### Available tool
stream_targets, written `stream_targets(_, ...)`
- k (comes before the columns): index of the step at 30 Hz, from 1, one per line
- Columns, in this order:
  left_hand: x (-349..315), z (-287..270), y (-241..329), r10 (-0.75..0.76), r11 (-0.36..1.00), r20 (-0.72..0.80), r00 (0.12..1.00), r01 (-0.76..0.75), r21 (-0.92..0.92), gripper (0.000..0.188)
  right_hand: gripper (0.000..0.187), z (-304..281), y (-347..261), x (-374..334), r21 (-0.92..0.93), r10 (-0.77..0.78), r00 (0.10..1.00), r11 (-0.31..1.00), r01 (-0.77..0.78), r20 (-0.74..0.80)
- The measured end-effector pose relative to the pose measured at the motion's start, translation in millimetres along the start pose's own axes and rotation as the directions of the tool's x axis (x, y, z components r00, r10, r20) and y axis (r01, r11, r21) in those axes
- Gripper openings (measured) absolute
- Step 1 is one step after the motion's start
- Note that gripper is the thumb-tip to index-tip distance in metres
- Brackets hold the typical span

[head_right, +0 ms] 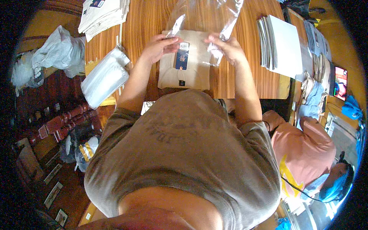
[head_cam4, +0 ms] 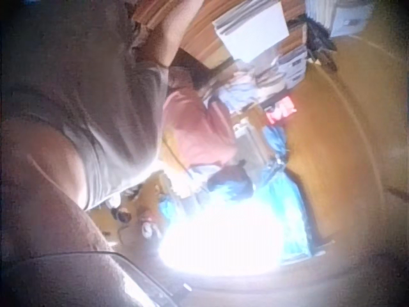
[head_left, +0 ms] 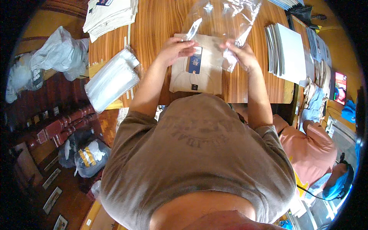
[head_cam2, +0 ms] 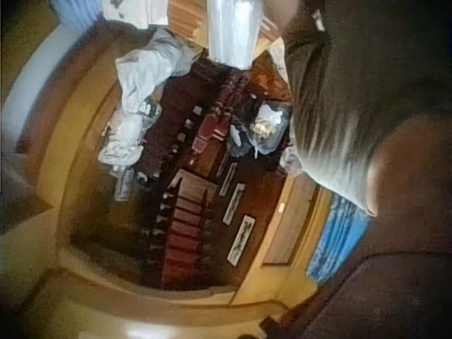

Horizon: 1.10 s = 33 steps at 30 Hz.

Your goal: The person packages textile products by placing folded shirts into individual plastic bags, sealing the bags, and stacking the packaged items.

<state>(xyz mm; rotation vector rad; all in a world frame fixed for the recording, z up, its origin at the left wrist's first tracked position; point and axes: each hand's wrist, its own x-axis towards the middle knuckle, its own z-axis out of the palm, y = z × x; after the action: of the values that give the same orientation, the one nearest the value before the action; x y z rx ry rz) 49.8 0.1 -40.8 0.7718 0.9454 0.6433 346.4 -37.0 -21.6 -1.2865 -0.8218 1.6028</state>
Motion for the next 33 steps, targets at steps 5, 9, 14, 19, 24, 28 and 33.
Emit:
stream_targets(5,6.2,-10.8,1.5,0.060,0.995,-0.097,0.993,-0.052,0.085,0.030,0.035,-20.0,16.9,13.4,-0.173,0.122,0.990,0.976,-0.133,-0.069)
stream_targets(9,3.6,-4.7,19.8,0.226,0.848,-0.065,0.972,-0.163,0.505,0.027,0.051,-16.2,4.7,13.3,-0.706,0.193,0.980,0.687,-0.175,-0.055)
stream_targets(14,-62.5,67.9,125.7,-0.105,0.279,0.621,0.777,-0.576,0.768,0.027,0.071,38.5,-106.8,-28.1,-0.785,-0.628,0.530,-0.224,0.578,0.570)
stream_targets(19,-68.6,80.0,210.2,-0.284,0.523,0.795,0.536,-0.608,0.597,0.038,0.046,84.3,-95.2,-21.4,-0.243,-0.197,0.292,0.237,0.941,0.936)
stream_targets(24,-17.1,-24.7,160.1,0.397,0.900,0.317,0.861,-0.299,-0.317,0.095,0.027,58.2,-91.2,1.2,-0.419,-0.211,0.943,0.855,0.305,0.258)
stream_targets(28,-5.3,-3.5,42.6,0.200,0.967,0.360,0.911,-0.244,0.079,0.083,0.041,10.4,-54.1,46.5,-0.442,-0.133,0.987,0.893,0.078,-0.094)
stream_targets(33,25.7,8.1,29.5,0.040,0.985,-0.047,0.998,-0.032,0.171,0.037,0.060,-1.7,-36.7,38.1,-0.221,0.035,0.998,0.975,-0.025,0.043)
